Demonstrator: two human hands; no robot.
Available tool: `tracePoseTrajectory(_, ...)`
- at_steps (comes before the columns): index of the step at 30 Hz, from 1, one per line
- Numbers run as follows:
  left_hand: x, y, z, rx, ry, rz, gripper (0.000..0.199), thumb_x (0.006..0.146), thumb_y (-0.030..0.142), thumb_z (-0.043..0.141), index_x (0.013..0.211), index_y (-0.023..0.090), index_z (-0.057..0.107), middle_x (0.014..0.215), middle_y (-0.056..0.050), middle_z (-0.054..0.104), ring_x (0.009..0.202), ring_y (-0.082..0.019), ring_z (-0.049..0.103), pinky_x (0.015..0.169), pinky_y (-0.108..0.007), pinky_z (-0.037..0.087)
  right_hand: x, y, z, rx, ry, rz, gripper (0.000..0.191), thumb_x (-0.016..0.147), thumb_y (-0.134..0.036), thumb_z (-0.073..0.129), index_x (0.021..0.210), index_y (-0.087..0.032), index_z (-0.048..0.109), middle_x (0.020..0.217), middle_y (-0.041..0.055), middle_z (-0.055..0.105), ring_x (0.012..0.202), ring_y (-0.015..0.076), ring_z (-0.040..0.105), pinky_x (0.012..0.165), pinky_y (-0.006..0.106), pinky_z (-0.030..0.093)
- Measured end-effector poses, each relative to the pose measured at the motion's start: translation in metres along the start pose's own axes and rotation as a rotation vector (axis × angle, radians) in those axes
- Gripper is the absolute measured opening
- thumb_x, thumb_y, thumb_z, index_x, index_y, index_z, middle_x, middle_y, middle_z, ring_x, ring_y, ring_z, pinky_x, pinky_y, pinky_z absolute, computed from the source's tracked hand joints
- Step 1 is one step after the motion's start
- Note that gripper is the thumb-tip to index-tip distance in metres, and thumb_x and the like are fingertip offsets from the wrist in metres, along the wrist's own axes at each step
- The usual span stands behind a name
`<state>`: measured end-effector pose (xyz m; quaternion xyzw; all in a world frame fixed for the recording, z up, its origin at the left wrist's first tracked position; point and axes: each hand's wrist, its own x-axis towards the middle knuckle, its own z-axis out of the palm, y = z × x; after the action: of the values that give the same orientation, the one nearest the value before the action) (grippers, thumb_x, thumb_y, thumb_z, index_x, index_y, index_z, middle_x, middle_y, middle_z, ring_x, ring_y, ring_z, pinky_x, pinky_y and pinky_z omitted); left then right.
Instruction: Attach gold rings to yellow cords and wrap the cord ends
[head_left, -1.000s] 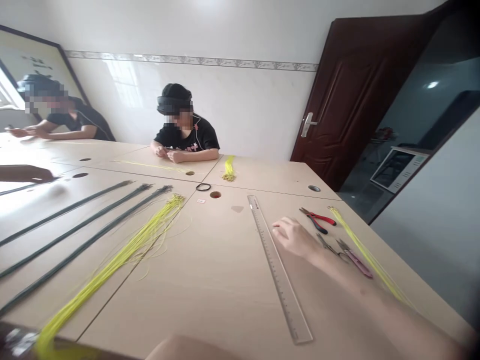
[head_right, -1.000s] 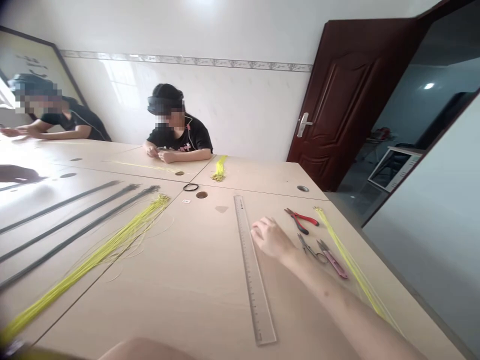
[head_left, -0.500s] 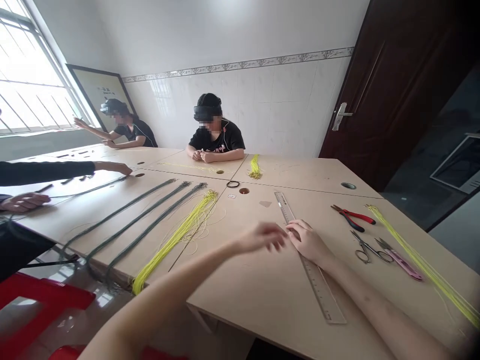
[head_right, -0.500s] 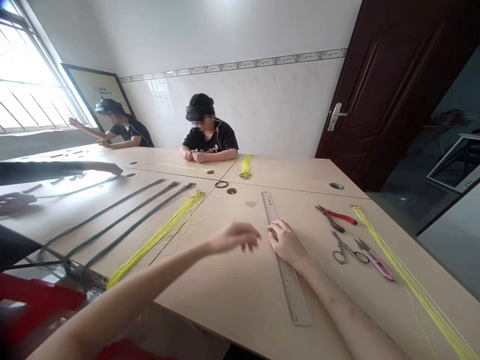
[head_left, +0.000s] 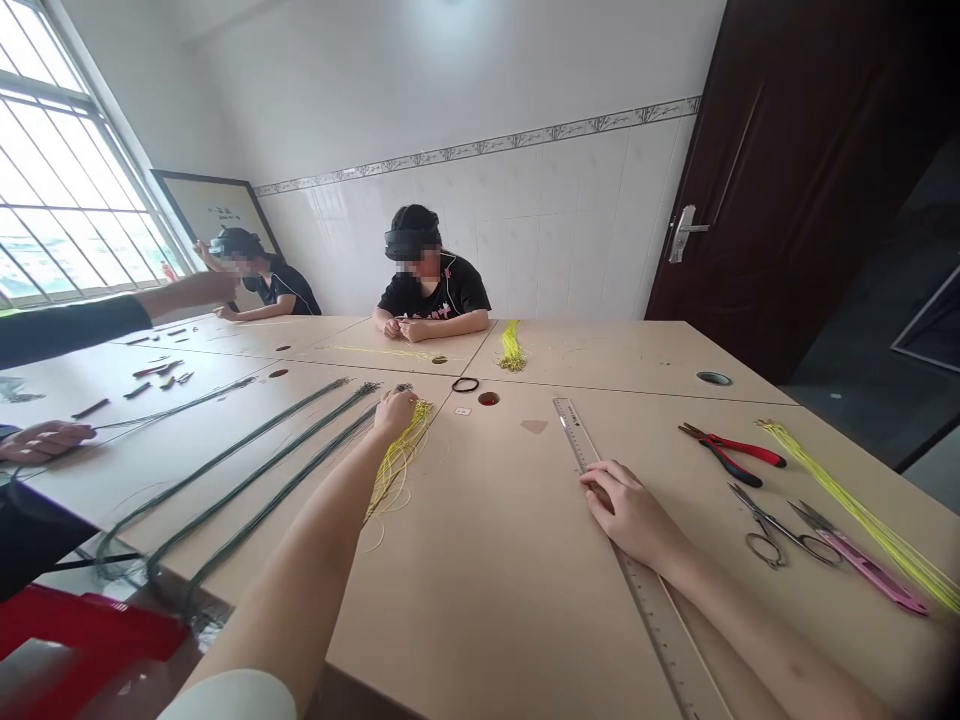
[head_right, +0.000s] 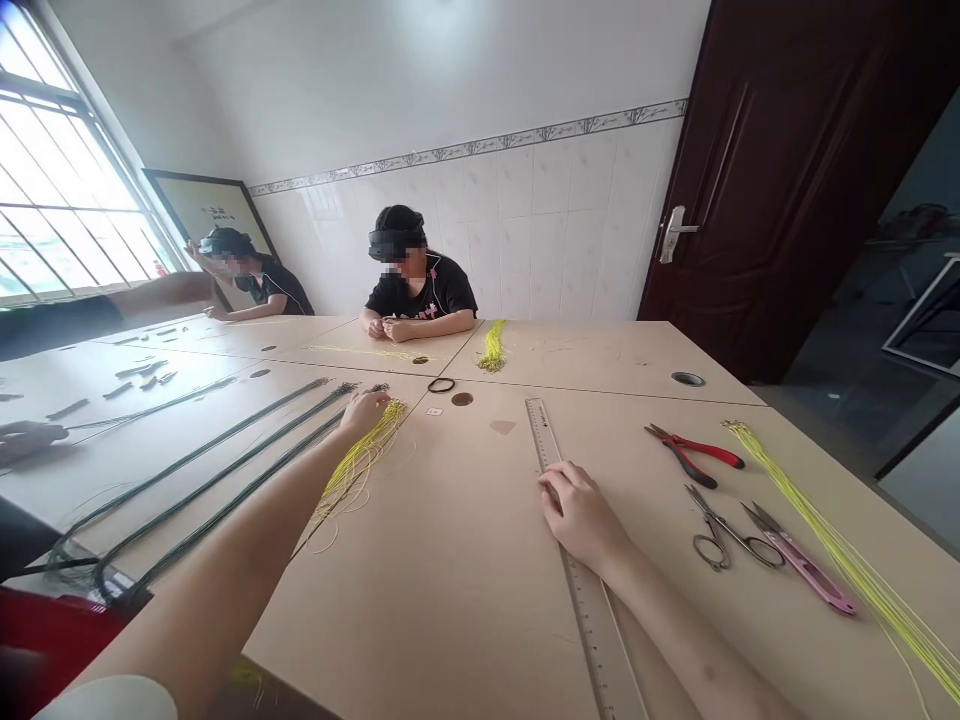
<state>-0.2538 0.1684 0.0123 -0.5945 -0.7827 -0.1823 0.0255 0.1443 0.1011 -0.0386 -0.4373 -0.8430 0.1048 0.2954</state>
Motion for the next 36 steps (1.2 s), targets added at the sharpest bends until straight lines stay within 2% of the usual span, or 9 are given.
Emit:
tracePoseTrajectory(6,0.026,0.001,0.02,0.113,-0.041,0.079,0.026,0.089,0.03,0.052,0.111,0.016,0.056,0.118,-0.009,0.055,0.104,-0.023,0.055,0.089,-0.045,0.046,0.0,-0.001,0.0,0.003,-0.005,0.006,0.019,0.084,-0.018,0.042,0.094,-0.021,0.057,0.106,0.0089,0.056,0.099,0.0232,0.056,0.087,0.039,0.048)
tracePoseTrajectory(17,0.048,0.0,0.027,0.242,-0.133,0.174,0.026,0.089,0.03,0.052,0.111,0.016,0.057,0.117,-0.009,0.056,0.103,-0.022,0.055,0.088,-0.044,0.047,0.0,-0.004,-0.001,-0.007,0.0,0.018,0.019,0.085,-0.016,0.041,0.094,-0.019,0.057,0.104,0.0083,0.055,0.097,0.022,0.055,0.088,0.039,0.046)
tracePoseTrajectory(23,0.05,0.002,0.025,0.273,-0.158,0.17,0.027,0.089,0.03,0.053,0.111,0.015,0.056,0.117,-0.01,0.056,0.103,-0.023,0.055,0.088,-0.045,0.047,0.001,-0.005,-0.001,-0.009,-0.003,0.019,0.019,0.085,-0.014,0.042,0.094,-0.017,0.058,0.103,0.0085,0.055,0.096,0.0214,0.054,0.087,0.038,0.046)
tracePoseTrajectory(30,0.053,0.005,0.019,0.248,-0.132,0.135,0.027,0.088,0.03,0.053,0.111,0.015,0.056,0.115,-0.009,0.056,0.102,-0.022,0.056,0.087,-0.044,0.047,0.001,-0.003,0.0,-0.018,0.007,0.012,0.019,0.084,-0.013,0.043,0.095,-0.017,0.059,0.103,0.0082,0.056,0.095,0.0216,0.055,0.088,0.039,0.045)
tracePoseTrajectory(36,0.066,0.011,-0.006,0.193,-0.084,0.078,0.026,0.089,0.03,0.053,0.108,0.014,0.057,0.109,-0.008,0.059,0.094,-0.02,0.059,0.081,-0.04,0.05,0.001,-0.003,0.001,-0.015,0.018,0.007,0.019,0.083,-0.013,0.043,0.093,-0.018,0.058,0.102,0.0082,0.056,0.094,0.0215,0.056,0.087,0.038,0.046)
